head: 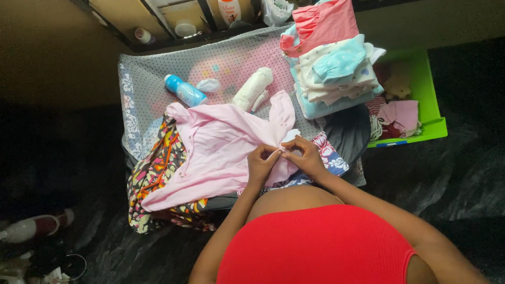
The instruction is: Sort and organize baby clothes into a storage bin.
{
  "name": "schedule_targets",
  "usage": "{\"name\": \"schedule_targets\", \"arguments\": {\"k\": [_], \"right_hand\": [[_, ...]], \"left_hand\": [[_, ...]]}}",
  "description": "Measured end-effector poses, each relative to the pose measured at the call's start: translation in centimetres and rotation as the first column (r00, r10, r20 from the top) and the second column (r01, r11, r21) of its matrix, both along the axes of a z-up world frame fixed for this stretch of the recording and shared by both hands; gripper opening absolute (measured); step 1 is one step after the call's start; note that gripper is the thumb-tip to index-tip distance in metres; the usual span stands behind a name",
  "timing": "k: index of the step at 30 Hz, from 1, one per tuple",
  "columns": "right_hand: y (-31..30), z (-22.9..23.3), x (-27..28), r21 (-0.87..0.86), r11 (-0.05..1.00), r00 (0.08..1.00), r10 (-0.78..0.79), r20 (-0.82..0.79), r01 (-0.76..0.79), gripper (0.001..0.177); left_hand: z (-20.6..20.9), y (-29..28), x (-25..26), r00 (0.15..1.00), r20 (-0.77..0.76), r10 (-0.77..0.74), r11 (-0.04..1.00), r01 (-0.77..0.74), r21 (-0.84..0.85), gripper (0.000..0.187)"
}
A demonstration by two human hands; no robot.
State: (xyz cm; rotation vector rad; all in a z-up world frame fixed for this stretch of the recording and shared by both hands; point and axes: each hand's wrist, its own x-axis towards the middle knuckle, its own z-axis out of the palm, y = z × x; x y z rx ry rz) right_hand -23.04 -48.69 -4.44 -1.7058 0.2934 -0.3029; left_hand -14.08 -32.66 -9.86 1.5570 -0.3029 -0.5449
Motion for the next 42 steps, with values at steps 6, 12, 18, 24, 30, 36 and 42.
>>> {"name": "schedule_targets", "arguments": {"k": [6,12,18,24,30,36,42], "right_hand": [[0.4,-0.7,-0.1,0.016,0.999,0.999,-0.047,0.009,0.047,0.022],[0.4,0.3,0.2,0.0,0.999,0.999,-0.046,-0.009,0.046,0.019],[0.3,0.6,0.5,-0.158,0.986,0.996,-0.038,0.082,0.051,0.013],[0.3,0.2,0.3,-0.107,0.994,0.997,-0.026,0.077,0.035,0.014],[0.3,-0.3,0.5,-0.093,0.995,0.998,-0.03,0.051,0.035,0.013],[0.0,-3.4,0.5,0.063,0.998,0.999,-0.005,0.035,0.003,0.01],[-0.9,-4.3,0.6,0.23,0.967,0.994,0.103,0.033,-0.108,0.008]], "left_hand": [[0.5,-0.2,0.0,0.999,0.047,-0.025,0.999,0.024,0.024,0.012],[-0.3,-0.3,0.0,0.998,0.027,-0.054,0.998,0.054,-0.009,0.011],[-0.1,-0.2,0.0,0.996,-0.074,-0.044,0.996,0.038,-0.079,0.01],[-0.7,-0.2,0.1,0.995,-0.072,-0.07,0.996,0.065,-0.061,0.01],[-0.7,-0.2,0.0,0.996,-0.044,-0.074,0.996,0.072,-0.056,0.013],[-2.9,-0.2,0.0,0.993,-0.068,-0.099,0.993,0.095,-0.069,0.017],[-0.4,-0.3,-0.3,0.99,-0.133,-0.048,0.985,0.025,-0.172,0.038]]}}
